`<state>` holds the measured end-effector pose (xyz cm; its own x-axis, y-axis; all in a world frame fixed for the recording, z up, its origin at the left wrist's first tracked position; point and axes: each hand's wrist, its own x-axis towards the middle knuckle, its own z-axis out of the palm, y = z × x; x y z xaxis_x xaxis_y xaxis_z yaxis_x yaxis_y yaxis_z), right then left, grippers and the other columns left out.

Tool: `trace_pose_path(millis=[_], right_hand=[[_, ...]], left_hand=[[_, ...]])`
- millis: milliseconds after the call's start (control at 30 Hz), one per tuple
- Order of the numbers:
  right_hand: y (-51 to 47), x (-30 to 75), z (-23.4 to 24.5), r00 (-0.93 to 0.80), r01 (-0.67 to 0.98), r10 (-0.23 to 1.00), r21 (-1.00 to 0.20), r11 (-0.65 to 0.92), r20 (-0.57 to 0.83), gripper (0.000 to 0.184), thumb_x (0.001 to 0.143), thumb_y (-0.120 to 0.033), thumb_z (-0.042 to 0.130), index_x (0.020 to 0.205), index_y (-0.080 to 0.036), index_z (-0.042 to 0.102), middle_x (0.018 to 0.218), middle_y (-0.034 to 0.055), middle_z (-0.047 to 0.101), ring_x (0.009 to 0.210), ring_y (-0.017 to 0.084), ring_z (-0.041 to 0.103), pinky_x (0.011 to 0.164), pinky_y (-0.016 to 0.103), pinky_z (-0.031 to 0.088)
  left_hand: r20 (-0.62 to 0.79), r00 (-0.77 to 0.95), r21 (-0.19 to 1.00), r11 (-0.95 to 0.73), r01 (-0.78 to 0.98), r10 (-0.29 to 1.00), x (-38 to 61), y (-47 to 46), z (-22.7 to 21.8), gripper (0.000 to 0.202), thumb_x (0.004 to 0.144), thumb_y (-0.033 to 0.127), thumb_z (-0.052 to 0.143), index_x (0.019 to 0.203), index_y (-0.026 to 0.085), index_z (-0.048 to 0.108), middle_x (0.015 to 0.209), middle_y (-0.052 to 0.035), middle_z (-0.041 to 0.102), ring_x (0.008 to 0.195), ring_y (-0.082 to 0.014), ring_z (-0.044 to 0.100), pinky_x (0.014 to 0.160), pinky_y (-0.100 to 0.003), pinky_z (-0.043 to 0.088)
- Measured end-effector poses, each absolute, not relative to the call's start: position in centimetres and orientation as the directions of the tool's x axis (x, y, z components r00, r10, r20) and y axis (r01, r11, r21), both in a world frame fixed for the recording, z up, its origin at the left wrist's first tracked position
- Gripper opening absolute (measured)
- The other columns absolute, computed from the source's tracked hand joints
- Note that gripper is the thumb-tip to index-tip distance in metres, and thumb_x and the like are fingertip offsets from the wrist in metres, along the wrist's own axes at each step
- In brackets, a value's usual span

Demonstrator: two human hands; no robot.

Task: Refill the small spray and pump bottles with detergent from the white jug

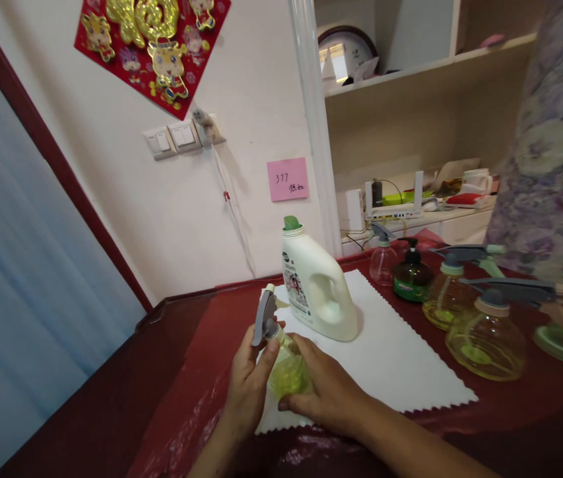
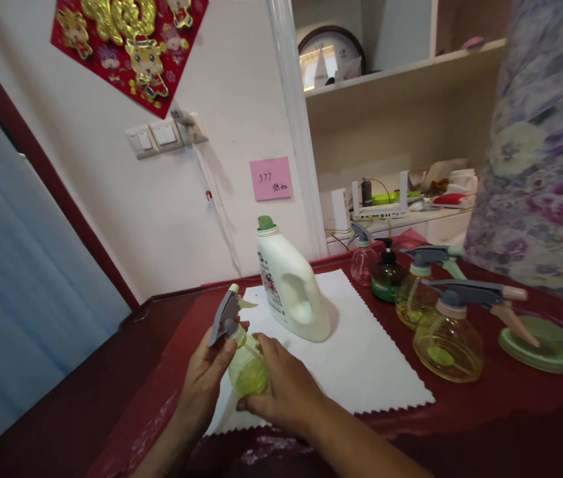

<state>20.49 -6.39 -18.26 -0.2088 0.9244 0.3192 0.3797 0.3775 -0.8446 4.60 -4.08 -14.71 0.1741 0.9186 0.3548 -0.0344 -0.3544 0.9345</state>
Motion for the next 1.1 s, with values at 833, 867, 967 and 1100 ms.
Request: trace_pose_path(millis=[833,867,967,1100], right_hand=[[-2.9,23.4,-5.0,-0.463,0.740,0.769,-0.285,0.609,0.442,0.045,0.083,-0.020,0.077,0.126,-0.023,0.061,0.139,0.0076,0.059,0.136,0.027,0.047,0.112,0.048,0.034],[-3.1,23.7,-4.5,-0.466,0.748,0.778,-0.282,0.601,0.422,0.042,0.083,-0.023,0.078,0.122,-0.023,0.062,0.134,0.0073,0.062,0.130,0.026,0.051,0.108,0.045,0.037],[-3.6,24.0,-3.3,-0.458,0.782,0.820,-0.283,0.556,0.344,0.030,0.086,-0.035,0.074,0.110,-0.021,0.063,0.108,0.0055,0.072,0.100,0.025,0.065,0.080,0.036,0.047],[-3.6,23.5,-2.5,-0.457,0.825,0.851,-0.235,0.514,0.258,0.021,0.089,-0.042,0.068,0.095,-0.022,0.066,0.091,0.0053,0.073,0.082,0.023,0.066,0.061,0.029,0.035]], left_hand=[[0.379,0.247,0.916,-0.399,0.034,0.892,4.7,-3.4,-15.8,0.037,0.088,0.043,0.069,0.119,0.024,0.062,0.124,-0.0100,0.068,0.116,-0.0288,0.059,0.102,-0.042,0.041],[0.381,0.253,0.914,-0.404,0.041,0.889,4.7,-3.4,-15.8,0.037,0.089,0.042,0.068,0.120,0.023,0.062,0.124,-0.0100,0.068,0.116,-0.0289,0.058,0.102,-0.042,0.041],[0.396,0.286,0.906,-0.423,0.036,0.873,4.7,-3.5,-15.5,0.040,0.090,0.039,0.067,0.125,0.023,0.058,0.130,-0.0096,0.065,0.121,-0.0292,0.055,0.104,-0.043,0.038],[0.415,0.317,0.898,-0.440,0.008,0.853,4.9,-3.5,-15.3,0.041,0.091,0.036,0.066,0.128,0.025,0.054,0.129,-0.0077,0.065,0.125,-0.0287,0.053,0.104,-0.041,0.037]])
